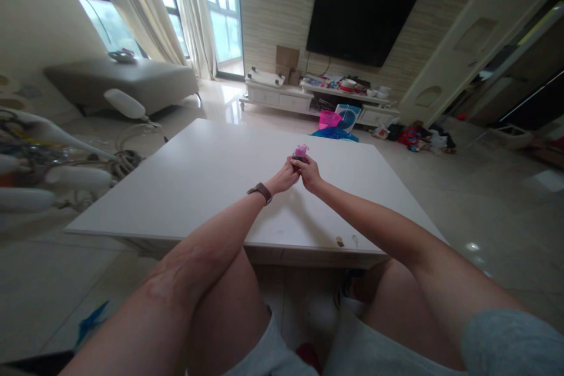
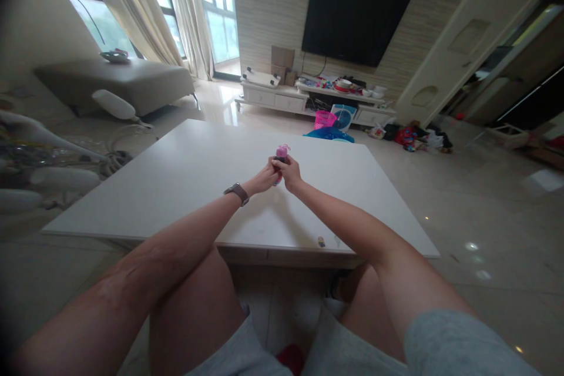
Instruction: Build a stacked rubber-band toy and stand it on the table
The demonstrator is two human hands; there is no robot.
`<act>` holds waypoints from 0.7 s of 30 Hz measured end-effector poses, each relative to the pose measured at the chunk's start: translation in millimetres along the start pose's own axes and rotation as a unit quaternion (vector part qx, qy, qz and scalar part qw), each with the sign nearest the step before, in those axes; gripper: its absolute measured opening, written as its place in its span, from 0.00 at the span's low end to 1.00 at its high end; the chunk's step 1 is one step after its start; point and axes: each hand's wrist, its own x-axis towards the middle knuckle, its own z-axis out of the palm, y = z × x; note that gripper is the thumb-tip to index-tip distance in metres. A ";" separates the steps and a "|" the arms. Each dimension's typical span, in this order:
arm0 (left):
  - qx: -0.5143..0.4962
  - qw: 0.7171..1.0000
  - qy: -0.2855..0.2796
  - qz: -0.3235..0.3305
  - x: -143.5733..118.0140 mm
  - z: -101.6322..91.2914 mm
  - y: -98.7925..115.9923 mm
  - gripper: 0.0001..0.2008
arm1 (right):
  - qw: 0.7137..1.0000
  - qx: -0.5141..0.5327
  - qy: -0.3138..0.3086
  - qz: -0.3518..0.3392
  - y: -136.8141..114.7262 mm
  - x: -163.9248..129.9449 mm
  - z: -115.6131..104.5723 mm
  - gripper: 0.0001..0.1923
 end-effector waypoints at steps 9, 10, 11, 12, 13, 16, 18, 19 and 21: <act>0.005 1.000 0.023 -0.010 -1.8 -1.0 -11.0 0.18 | 0.998 -0.062 -0.013 -0.015 -0.3 2.8 -5.5 0.21; 0.009 0.999 0.029 -0.012 -1.7 -0.4 -12.4 0.19 | 0.997 -0.069 -0.005 -0.016 1.8 3.2 -5.3 0.21; 0.013 0.999 0.034 -0.015 -1.6 0.2 -14.1 0.19 | 0.997 -0.080 0.004 -0.015 4.4 3.6 -4.9 0.21; 0.018 0.999 0.037 -0.018 -1.2 0.8 -15.8 0.20 | 0.996 -0.092 0.008 -0.016 7.1 4.1 -4.6 0.20; 0.024 0.999 0.039 -0.023 -0.8 1.3 -17.7 0.22 | 0.994 -0.105 0.007 -0.018 10.0 4.9 -4.3 0.20; 0.042 0.997 0.036 -0.046 0.8 1.7 -23.3 0.27 | 0.989 -0.142 -0.016 -0.035 18.3 8.7 -5.2 0.18; 0.047 0.997 0.023 -0.052 1.8 0.9 -26.2 0.29 | 0.984 -0.168 -0.029 -0.046 23.2 12.3 -7.8 0.17; 0.049 0.997 0.013 -0.049 2.1 0.4 -27.4 0.30 | 0.982 -0.181 -0.031 -0.051 25.7 14.1 -9.5 0.17; 0.056 0.998 -0.010 -0.041 2.4 -0.5 -29.3 0.31 | 0.977 -0.200 -0.032 -0.065 30.7 17.2 -13.4 0.17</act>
